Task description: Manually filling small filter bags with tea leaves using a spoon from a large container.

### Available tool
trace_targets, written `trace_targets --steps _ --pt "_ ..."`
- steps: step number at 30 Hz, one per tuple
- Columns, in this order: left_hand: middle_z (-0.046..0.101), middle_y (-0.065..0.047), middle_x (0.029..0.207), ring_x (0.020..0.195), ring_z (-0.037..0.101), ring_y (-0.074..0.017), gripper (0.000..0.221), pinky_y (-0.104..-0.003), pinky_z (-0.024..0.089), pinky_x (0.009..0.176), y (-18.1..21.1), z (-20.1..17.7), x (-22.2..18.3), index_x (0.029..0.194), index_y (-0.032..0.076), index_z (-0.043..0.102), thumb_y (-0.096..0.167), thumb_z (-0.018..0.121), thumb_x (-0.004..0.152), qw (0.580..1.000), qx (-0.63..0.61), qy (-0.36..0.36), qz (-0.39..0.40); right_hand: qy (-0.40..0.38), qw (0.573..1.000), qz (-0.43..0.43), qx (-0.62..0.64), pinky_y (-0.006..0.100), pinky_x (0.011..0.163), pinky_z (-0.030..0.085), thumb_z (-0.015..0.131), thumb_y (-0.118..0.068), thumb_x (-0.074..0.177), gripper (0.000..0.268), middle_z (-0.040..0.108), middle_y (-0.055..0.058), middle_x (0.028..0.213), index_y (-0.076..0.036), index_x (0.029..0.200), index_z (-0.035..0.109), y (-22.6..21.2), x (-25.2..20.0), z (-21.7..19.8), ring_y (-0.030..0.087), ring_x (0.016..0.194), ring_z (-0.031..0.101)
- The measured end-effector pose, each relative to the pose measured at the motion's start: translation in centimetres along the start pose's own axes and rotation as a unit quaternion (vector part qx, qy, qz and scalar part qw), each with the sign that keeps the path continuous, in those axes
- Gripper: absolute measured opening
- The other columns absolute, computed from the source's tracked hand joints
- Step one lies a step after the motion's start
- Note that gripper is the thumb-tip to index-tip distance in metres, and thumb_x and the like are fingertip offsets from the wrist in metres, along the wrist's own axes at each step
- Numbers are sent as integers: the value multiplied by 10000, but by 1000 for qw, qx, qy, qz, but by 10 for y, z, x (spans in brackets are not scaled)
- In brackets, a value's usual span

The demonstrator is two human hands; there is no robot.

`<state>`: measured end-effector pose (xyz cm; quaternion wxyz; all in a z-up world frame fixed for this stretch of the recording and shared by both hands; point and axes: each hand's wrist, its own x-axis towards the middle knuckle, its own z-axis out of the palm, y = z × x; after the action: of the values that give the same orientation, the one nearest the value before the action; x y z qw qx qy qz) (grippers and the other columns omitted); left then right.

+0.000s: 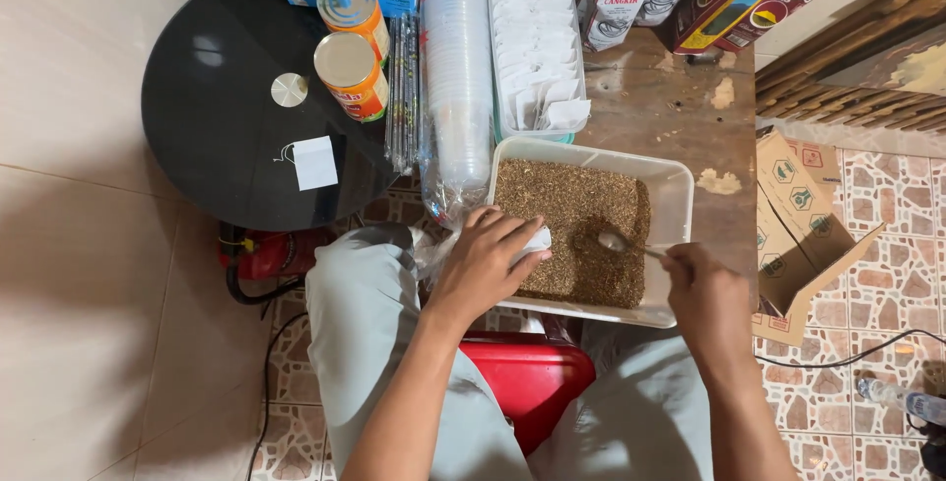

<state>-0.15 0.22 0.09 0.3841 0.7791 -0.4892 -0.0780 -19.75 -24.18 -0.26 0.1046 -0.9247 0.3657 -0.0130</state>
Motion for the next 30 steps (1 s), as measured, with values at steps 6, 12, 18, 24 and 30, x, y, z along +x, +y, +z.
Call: trace_targets --steps 6,12,18,24,30 --pt "734 -136 1104 1107 669 -247 417 -470 340 1136 -1 0 1 1284 61 670 343 647 978 1000 1 -5 -3 116 992 -53 -8 479 750 585 735 -238 1011 75 758 111 805 -205 1065 776 7 8 20 343 805 745" --pt "733 -131 1094 1099 668 -239 423 -459 355 1125 -3 3 0 1287 68 669 350 654 972 1000 -3 4 -10 15 994 17 111 479 775 575 705 -303 1004 85 768 4 759 -270 1043 773 -5 13 48 316 809 742" --pt "731 -116 1115 1119 656 -230 438 -453 330 1133 3 -4 3 1319 96 652 323 689 946 1000 6 -14 -20 -72 980 76 169 383 711 559 759 -289 943 73 707 0 567 -263 971 821 -21 4 54 218 598 717" --pt "724 -120 1137 1137 641 -228 443 -464 321 1138 0 0 5 1339 117 631 326 681 951 999 12 -22 -31 -97 964 99 227 363 712 537 710 -225 960 123 714 9 570 -205 1022 815 -29 -1 24 218 600 703" --pt "716 -127 1140 1127 638 -251 465 -501 364 1108 -4 7 4 1388 133 589 296 672 961 999 -15 8 -39 -138 963 45 225 372 687 547 715 -181 923 132 723 48 572 -150 997 820 -54 -17 21 240 597 710"
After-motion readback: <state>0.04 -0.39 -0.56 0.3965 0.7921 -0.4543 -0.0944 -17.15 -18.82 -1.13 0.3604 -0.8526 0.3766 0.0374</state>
